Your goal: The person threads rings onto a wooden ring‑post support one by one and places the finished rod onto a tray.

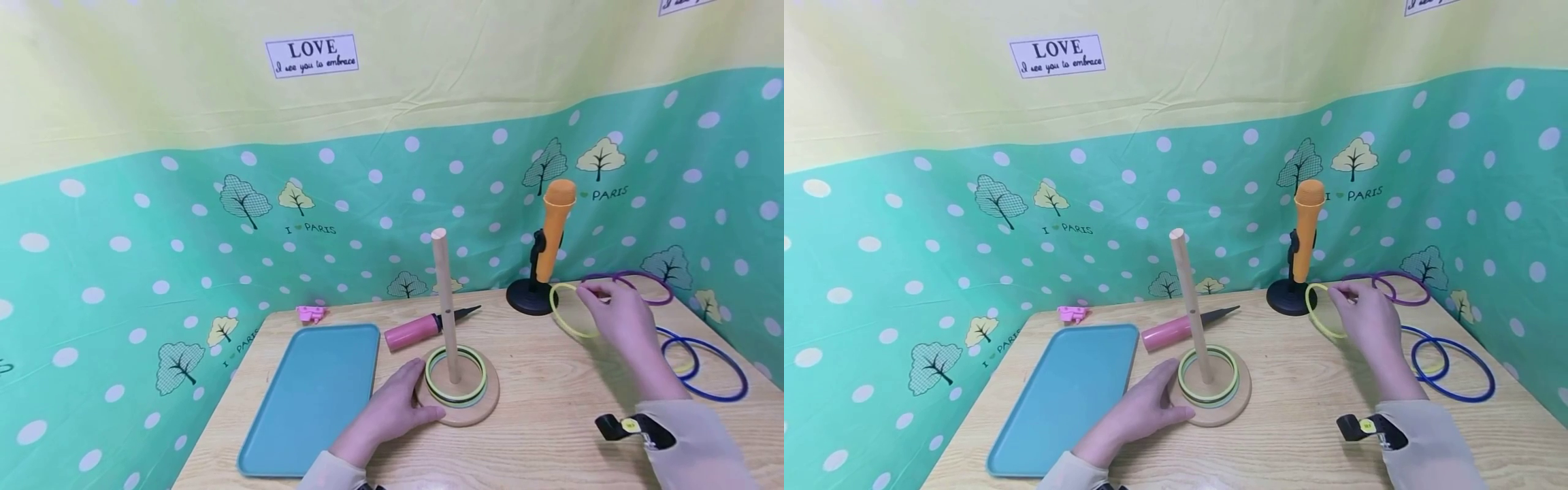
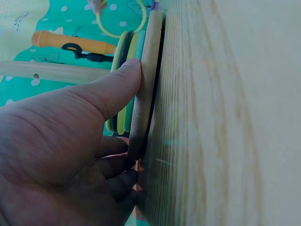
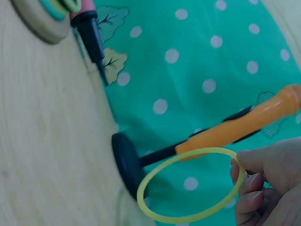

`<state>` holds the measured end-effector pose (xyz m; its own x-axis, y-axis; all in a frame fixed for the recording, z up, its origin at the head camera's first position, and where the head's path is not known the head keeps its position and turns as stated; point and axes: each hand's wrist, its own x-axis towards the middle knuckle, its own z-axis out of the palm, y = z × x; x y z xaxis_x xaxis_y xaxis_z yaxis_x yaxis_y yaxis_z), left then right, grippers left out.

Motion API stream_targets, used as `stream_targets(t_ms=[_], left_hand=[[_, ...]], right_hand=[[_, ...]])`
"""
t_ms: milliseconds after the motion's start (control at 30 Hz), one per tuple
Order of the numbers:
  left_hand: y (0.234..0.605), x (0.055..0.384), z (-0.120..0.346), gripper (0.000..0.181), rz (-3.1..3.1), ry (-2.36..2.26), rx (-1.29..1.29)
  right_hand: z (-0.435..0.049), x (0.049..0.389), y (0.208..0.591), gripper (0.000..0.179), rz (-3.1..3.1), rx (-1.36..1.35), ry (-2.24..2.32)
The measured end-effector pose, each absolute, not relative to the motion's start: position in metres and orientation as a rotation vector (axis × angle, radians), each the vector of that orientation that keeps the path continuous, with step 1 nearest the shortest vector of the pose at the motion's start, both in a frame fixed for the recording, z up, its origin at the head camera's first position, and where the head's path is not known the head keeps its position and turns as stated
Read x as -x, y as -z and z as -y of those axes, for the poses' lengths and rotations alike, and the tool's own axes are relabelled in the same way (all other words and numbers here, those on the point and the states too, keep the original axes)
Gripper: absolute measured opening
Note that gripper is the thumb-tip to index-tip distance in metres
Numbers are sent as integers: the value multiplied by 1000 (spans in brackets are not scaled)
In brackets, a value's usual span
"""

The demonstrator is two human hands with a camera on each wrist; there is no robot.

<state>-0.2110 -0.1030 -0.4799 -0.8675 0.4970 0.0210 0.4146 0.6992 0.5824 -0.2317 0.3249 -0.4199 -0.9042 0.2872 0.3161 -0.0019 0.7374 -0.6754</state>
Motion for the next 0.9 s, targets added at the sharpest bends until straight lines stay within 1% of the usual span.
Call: stream_targets(t_ms=[200,433,600,700,900], left_hand=[[481,213,103,102,-2768,-910,-763],[482,214,103,101,-2767,-918,-783],[483,214,103,101,-2766,-918,-776],[483,215,103,101,-2765,-921,-774],[484,214,104,102,-2754,-927,-756]], right_hand=[[-313,226,401,48,2499,183,-996],[-298,216,381,57,2489,206,-1117],[-292,210,370,64,2425,220,-1395],[-289,207,364,59,2335,193,-1576],[-282,197,352,38,2086,53,-1884]])
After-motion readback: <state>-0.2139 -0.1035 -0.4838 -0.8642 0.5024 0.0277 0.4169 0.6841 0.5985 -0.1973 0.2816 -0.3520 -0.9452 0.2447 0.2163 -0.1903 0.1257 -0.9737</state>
